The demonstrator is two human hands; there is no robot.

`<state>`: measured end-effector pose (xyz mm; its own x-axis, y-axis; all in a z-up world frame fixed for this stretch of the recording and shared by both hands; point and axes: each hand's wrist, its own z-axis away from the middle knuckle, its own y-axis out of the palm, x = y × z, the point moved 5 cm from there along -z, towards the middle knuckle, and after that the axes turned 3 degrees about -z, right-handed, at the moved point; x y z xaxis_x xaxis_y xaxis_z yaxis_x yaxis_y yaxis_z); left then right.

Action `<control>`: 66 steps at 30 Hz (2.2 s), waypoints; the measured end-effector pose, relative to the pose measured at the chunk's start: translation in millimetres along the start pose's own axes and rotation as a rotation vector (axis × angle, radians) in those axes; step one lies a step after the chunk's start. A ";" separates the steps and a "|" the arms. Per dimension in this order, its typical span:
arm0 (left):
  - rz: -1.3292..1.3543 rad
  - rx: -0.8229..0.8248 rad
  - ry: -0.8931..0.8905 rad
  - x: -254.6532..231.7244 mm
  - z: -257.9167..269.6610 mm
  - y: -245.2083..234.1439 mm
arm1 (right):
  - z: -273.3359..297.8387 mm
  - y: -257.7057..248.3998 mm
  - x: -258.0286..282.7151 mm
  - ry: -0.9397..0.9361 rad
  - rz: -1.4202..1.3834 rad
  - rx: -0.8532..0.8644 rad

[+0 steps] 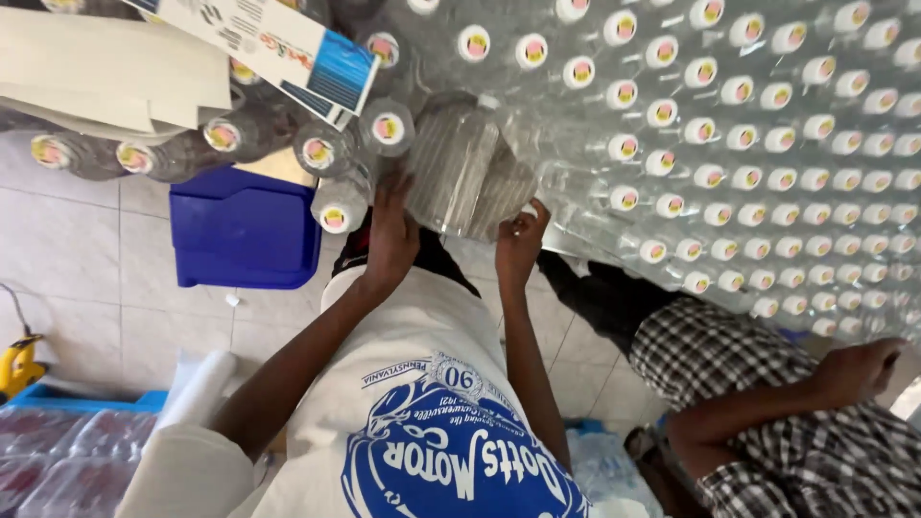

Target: The person is manually applying labels to plastic water bottles and organizing them on a large table in a production facility.

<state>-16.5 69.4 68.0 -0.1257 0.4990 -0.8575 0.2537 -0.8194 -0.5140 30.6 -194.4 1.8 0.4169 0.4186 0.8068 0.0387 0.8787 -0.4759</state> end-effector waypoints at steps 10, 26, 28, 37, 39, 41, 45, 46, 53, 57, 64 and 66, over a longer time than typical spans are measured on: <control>-0.397 -0.007 0.381 11.6 -6.5 41.1 | 17.1 26.5 78.3 -0.581 0.161 0.072; -0.564 0.066 0.339 13.6 15.7 43.3 | -4.4 42.1 71.5 -0.543 0.362 0.171; -0.568 0.066 0.375 -6.4 14.0 21.6 | -2.6 40.2 51.0 -0.848 0.499 0.052; 0.255 0.051 0.153 -126.7 -38.2 -99.7 | -34.3 29.6 3.5 -1.037 0.582 -0.048; -0.073 -0.313 0.458 -126.7 -71.3 -129.6 | -54.3 31.4 -4.3 -0.906 0.658 -0.023; -0.316 -0.360 0.470 -140.2 -89.4 -148.1 | -49.9 22.6 8.7 -0.848 0.618 -0.030; -0.654 -0.450 0.509 -107.4 -109.7 -142.3 | -31.3 -2.1 48.2 -0.671 0.517 0.014; -0.653 -0.460 0.519 -99.2 -109.8 -140.0 | -17.9 -12.2 64.5 -0.679 0.512 0.004; -0.321 -0.410 0.471 -110.3 -101.5 -158.2 | 79.4 -96.3 189.1 -0.378 -0.006 0.257; -0.347 -0.354 0.462 -123.6 -111.8 -174.0 | 103.8 -122.4 237.8 -0.431 -0.047 0.321; -0.271 -0.365 0.381 -119.4 -100.9 -185.9 | 125.7 -176.6 215.6 -0.521 -0.366 0.766; -0.366 -0.452 0.371 -120.9 -95.5 -196.3 | 101.9 -220.4 75.4 -0.396 -0.745 0.638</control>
<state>40.4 196.9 274.9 0.0362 0.8508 -0.5242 0.6429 -0.4214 -0.6395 -39.0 -333.1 203.2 0.1535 -0.3322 0.9307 -0.3697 0.8541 0.3658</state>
